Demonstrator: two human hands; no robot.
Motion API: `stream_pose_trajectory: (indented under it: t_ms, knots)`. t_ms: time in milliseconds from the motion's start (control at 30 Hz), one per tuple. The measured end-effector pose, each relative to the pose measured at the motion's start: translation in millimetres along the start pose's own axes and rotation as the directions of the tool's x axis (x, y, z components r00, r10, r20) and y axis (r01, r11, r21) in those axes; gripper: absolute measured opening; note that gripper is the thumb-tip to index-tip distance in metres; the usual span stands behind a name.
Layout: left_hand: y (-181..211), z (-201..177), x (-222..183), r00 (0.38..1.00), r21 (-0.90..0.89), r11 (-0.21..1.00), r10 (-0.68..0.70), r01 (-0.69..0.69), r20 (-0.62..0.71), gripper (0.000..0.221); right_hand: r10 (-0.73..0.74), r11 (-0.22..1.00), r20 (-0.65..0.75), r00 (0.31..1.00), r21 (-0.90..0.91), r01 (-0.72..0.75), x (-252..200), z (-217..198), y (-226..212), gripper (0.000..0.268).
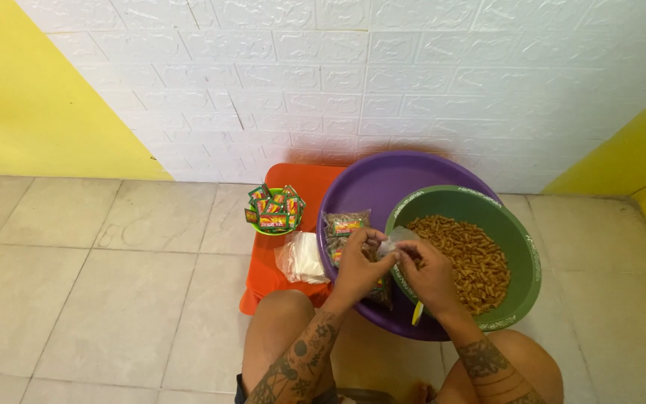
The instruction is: The person fills individual plastic bags with small snack pellets by scooping them from a large bowl with a spoon, occasionally adding a seasoning packet, then pressing the bags to compact the contents.
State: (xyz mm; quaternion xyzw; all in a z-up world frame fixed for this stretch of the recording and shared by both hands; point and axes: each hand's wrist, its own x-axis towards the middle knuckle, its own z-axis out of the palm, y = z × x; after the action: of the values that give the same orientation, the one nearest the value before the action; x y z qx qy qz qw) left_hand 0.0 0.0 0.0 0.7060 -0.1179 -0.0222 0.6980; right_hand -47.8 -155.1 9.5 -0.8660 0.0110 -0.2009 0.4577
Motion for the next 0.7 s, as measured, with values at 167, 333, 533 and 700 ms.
stream_pose_trajectory:
  t_ms: [167,333,533,700]
  knots:
    - [20,-3,-8,0.999,0.069,0.997,-0.039,0.038,0.017,0.031,0.122,0.969,0.014,0.992,0.213,-0.122,1,0,2,0.011]
    - [37,-7,-8,0.997,0.096,0.995,0.039,-0.032,-0.066,0.015,0.115,0.979,-0.017,0.993,0.169,-0.110,8,-12,-7,0.010]
    - [48,-10,-13,0.926,0.358,0.866,0.377,-0.349,-0.011,0.023,0.032,0.999,-0.051,0.998,0.037,-0.030,8,-15,4,0.012]
    - [47,-11,-13,0.881,0.544,0.734,0.472,-0.408,0.025,0.022,-0.353,0.928,-0.028,0.935,-0.139,0.346,5,-15,-16,0.011]
